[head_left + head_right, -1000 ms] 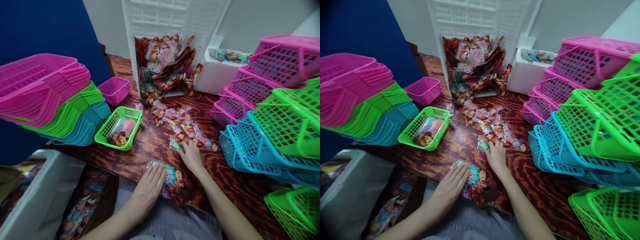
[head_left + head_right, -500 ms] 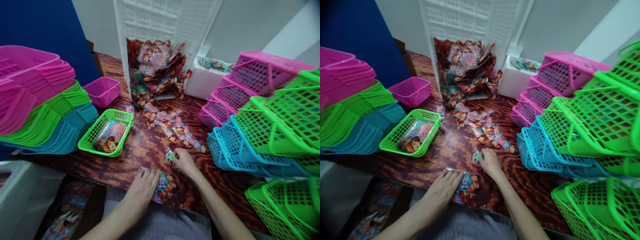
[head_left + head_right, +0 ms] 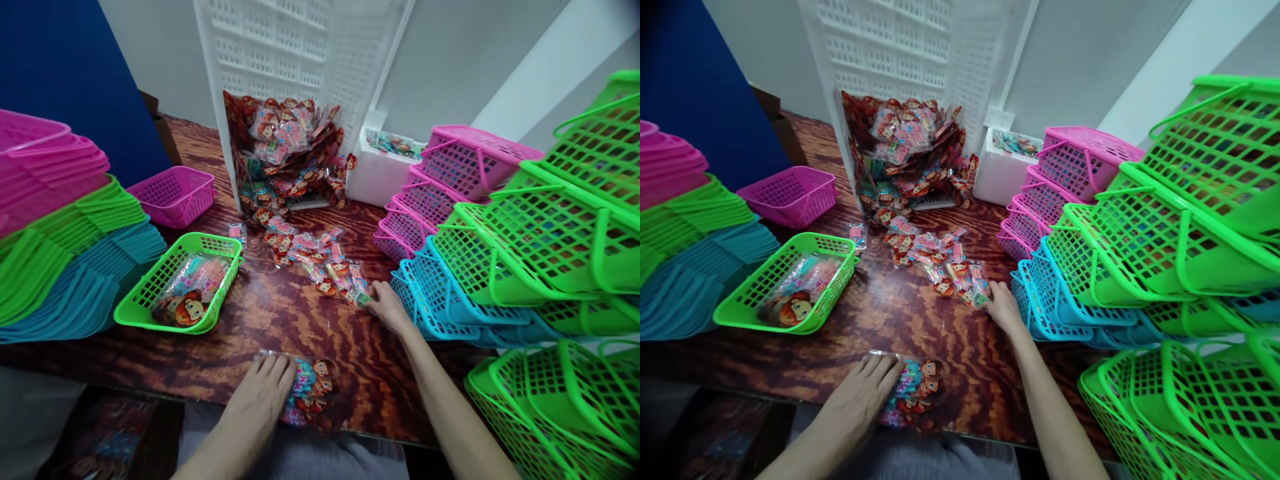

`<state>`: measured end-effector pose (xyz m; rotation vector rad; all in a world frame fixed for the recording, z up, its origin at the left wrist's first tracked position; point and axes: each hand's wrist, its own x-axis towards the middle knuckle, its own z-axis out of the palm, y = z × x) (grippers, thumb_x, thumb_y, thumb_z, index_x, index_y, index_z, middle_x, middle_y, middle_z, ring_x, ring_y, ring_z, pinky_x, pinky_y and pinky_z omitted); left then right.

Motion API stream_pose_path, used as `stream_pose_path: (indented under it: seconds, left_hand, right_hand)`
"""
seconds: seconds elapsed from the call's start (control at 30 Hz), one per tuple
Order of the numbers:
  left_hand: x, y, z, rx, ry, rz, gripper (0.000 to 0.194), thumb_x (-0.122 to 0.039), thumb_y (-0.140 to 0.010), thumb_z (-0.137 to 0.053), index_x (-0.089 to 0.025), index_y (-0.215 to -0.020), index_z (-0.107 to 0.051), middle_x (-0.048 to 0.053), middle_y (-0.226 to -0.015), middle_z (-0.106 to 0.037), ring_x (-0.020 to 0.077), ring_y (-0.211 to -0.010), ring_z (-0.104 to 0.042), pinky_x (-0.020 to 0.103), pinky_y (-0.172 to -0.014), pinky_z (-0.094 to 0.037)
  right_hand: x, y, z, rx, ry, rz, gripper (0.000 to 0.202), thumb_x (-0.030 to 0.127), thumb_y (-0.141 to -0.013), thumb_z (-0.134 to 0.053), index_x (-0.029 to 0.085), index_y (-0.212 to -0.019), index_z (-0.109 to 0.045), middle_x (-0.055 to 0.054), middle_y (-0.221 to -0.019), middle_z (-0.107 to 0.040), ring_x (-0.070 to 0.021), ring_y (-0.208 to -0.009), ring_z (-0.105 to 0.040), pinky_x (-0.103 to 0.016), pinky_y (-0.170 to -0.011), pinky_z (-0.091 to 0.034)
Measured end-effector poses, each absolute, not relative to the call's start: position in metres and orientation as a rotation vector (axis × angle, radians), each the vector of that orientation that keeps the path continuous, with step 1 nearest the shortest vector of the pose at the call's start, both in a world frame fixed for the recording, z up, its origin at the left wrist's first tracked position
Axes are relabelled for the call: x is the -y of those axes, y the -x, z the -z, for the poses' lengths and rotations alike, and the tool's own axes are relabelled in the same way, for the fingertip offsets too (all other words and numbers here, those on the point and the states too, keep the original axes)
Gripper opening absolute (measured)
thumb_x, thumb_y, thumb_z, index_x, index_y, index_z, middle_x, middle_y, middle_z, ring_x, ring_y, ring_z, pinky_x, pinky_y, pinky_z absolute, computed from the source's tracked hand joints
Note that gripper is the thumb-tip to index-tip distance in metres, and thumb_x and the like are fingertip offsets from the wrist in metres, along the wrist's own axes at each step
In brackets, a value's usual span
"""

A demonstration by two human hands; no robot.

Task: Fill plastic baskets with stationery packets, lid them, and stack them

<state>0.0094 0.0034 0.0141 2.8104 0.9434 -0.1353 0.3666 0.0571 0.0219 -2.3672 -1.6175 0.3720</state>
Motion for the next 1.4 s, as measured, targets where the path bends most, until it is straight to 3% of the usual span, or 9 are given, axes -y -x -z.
stream_pose_path:
  seconds: [0.13,0.3,0.5,0.7,0.77,0.97,1.17,1.27,1.4]
  left_hand:
    - [-0.005,-0.008,-0.006,-0.913,-2.787,0.118,0.067,-0.005,-0.081,-0.046,-0.015,-0.147,-0.041,0.015,-0.137,-0.054,0.0308,-0.124,-0.049,0.049,-0.11,-0.035]
    - [-0.013,-0.015,-0.01,-0.735,-2.864,-0.048,0.057,-0.021,-0.083,-0.058,-0.014,-0.138,-0.05,0.021,-0.157,-0.029,0.0382,-0.146,-0.022,0.057,-0.118,-0.015]
    - [-0.016,-0.022,-0.014,-0.65,-3.044,-0.316,0.042,-0.028,-0.084,-0.061,-0.011,-0.122,-0.058,0.023,-0.163,-0.01,0.0377,-0.151,0.008,0.059,-0.116,0.015]
    - [-0.018,-0.019,-0.015,-0.588,-2.985,-0.145,0.042,-0.029,-0.088,-0.059,-0.012,-0.126,-0.055,0.024,-0.151,-0.038,0.0363,-0.145,-0.029,0.059,-0.12,0.006]
    - [-0.019,-0.017,-0.015,-0.568,-2.924,-0.068,0.044,-0.028,-0.088,-0.059,-0.014,-0.129,-0.054,0.021,-0.143,-0.049,0.0342,-0.138,-0.04,0.058,-0.121,-0.002]
    - [-0.01,-0.006,0.003,-0.617,-2.886,-0.093,0.071,-0.008,-0.081,-0.053,-0.017,-0.148,-0.033,0.017,-0.153,-0.037,0.0328,-0.143,-0.03,0.053,-0.121,-0.019]
    - [-0.004,-0.007,-0.005,-0.759,-2.79,0.033,0.106,0.005,-0.067,-0.044,-0.035,-0.157,-0.006,0.007,-0.154,-0.036,0.0268,-0.138,-0.038,0.047,-0.115,-0.032]
    - [-0.006,-0.012,-0.01,-0.731,-2.748,0.027,0.101,0.002,-0.07,-0.043,-0.024,-0.158,-0.001,0.009,-0.153,-0.039,0.0258,-0.137,-0.037,0.047,-0.117,-0.028]
    - [-0.009,-0.016,-0.006,-0.673,-2.745,0.015,0.085,-0.006,-0.075,-0.045,-0.013,-0.155,-0.019,0.013,-0.15,-0.042,0.0286,-0.135,-0.038,0.048,-0.118,-0.023]
  right_hand:
    - [-0.024,-0.342,-0.041,1.591,2.308,-0.372,0.031,0.016,-0.08,-0.063,0.023,-0.109,-0.058,-0.004,-0.102,-0.063,-0.0206,-0.091,-0.061,-0.029,-0.079,-0.042]
    - [-0.01,-0.265,-0.046,1.75,2.027,-0.47,0.077,0.013,-0.082,-0.061,0.025,-0.151,-0.029,-0.009,-0.125,-0.064,-0.0255,-0.112,-0.061,-0.035,-0.093,-0.045]
    - [-0.01,-0.2,-0.031,1.943,1.996,-0.621,0.027,0.01,-0.084,-0.055,0.017,-0.107,-0.065,-0.009,-0.103,-0.067,-0.0234,-0.099,-0.063,-0.032,-0.085,-0.047]
    - [-0.019,-0.234,-0.045,2.006,1.55,-1.324,0.023,0.028,-0.093,-0.052,0.018,-0.094,-0.073,-0.002,-0.093,-0.073,-0.0169,-0.086,-0.066,-0.024,-0.076,-0.048]
    - [-0.037,-0.258,-0.046,1.977,1.79,-1.199,0.034,0.034,-0.099,-0.044,0.019,-0.093,-0.074,-0.001,-0.087,-0.073,-0.0167,-0.082,-0.066,-0.024,-0.074,-0.049]
    - [-0.102,-0.295,-0.02,1.763,2.286,-0.385,0.046,0.01,-0.086,-0.052,0.012,-0.131,-0.057,-0.019,-0.13,-0.058,-0.0314,-0.125,-0.047,-0.043,-0.106,-0.033]
    - [-0.096,-0.302,-0.007,1.761,2.269,-0.284,0.053,0.0,-0.082,-0.046,0.015,-0.13,-0.059,-0.018,-0.123,-0.063,-0.0295,-0.119,-0.054,-0.04,-0.103,-0.037]
    - [-0.069,-0.317,-0.007,1.699,2.276,-0.332,0.043,0.009,-0.087,-0.049,0.021,-0.125,-0.063,-0.012,-0.114,-0.07,-0.0272,-0.106,-0.063,-0.037,-0.094,-0.045]
    - [-0.029,-0.328,-0.009,1.567,2.129,-0.521,0.037,0.022,-0.088,-0.055,0.018,-0.124,-0.064,-0.009,-0.114,-0.071,-0.025,-0.104,-0.066,-0.035,-0.092,-0.049]
